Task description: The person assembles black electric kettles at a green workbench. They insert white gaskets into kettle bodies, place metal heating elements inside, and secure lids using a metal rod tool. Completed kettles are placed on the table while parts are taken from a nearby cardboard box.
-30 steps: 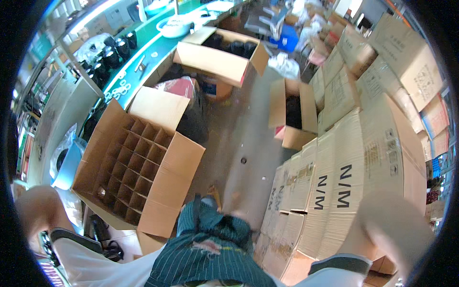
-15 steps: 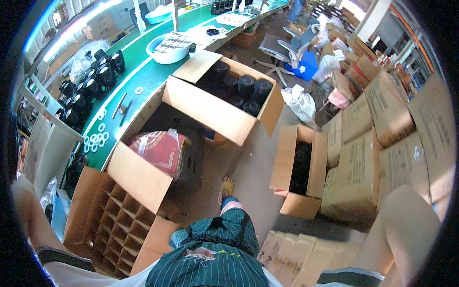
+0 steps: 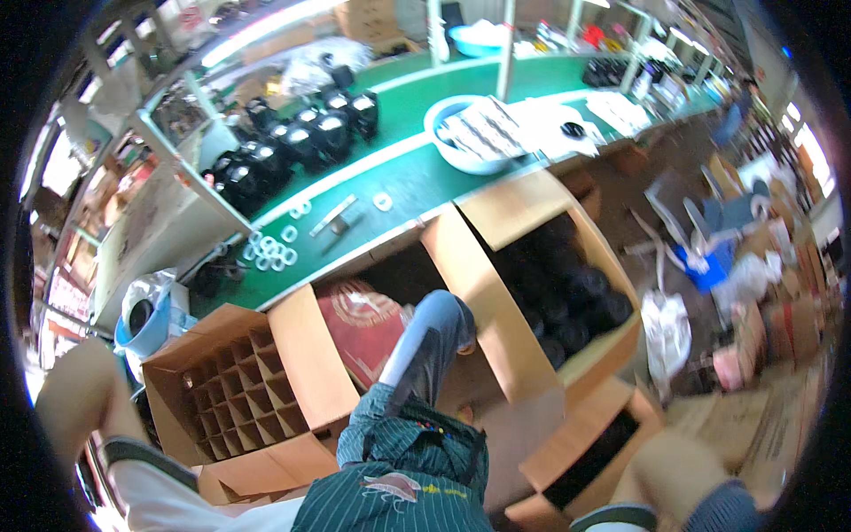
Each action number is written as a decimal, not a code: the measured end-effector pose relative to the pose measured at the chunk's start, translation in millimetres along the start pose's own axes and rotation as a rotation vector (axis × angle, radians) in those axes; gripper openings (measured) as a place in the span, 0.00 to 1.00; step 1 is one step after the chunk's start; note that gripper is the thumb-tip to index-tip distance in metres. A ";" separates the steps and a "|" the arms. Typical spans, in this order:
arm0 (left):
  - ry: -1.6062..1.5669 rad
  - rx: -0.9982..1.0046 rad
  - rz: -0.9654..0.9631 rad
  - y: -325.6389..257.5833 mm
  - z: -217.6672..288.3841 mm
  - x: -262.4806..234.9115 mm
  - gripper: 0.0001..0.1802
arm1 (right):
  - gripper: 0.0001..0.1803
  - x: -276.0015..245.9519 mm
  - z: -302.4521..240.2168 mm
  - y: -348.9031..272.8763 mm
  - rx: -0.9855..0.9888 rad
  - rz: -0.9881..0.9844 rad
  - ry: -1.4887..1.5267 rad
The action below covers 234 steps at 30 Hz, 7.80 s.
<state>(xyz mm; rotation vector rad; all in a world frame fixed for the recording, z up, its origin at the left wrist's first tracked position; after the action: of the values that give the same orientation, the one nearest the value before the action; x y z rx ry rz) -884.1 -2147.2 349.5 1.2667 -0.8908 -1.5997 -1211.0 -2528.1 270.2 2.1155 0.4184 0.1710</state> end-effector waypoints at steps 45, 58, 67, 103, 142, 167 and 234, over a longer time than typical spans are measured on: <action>0.522 -0.277 -1.135 -97.9 -1010.0 554.2 0.46 | 0.26 509.5 441.0 -144.4 0.741 -0.552 -0.530; 0.627 -0.155 -1.080 -105.1 -995.9 572.7 0.36 | 0.34 922.0 702.5 -12.2 -0.006 -0.823 -0.881; 0.541 -0.169 -0.971 -108.8 -992.8 569.8 0.21 | 0.13 814.2 679.4 -66.3 0.031 -0.594 -0.754; 0.107 0.035 -0.741 -111.8 -641.3 557.6 0.33 | 0.24 524.7 546.7 -124.1 0.168 -0.629 -0.944; -0.645 0.465 -0.640 -220.0 -319.1 386.4 0.36 | 0.37 300.3 215.9 -208.7 0.808 0.118 -0.185; -1.114 -1.630 -1.092 -449.6 -458.3 544.5 0.30 | 0.50 33.5 844.4 -322.5 1.130 0.677 -0.677; -1.597 -1.457 -0.991 -424.9 -468.6 483.8 0.21 | 0.49 400.4 288.0 -177.7 0.276 -0.492 -0.122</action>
<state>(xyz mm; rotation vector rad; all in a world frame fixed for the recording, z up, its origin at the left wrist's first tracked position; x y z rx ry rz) -556.4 -2456.0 -307.3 -1.0302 0.4917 -2.9660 -797.7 -2521.7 -52.2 2.2024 0.9136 -0.3153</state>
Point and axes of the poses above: each hand's wrist, its own y-axis towards the middle knuckle, its own x-axis out of the palm, z = x × y, the point moved 10 cm from there along y, towards the middle knuckle, and after that the axes turned 1 degree about -x, right-handed, at the moved point
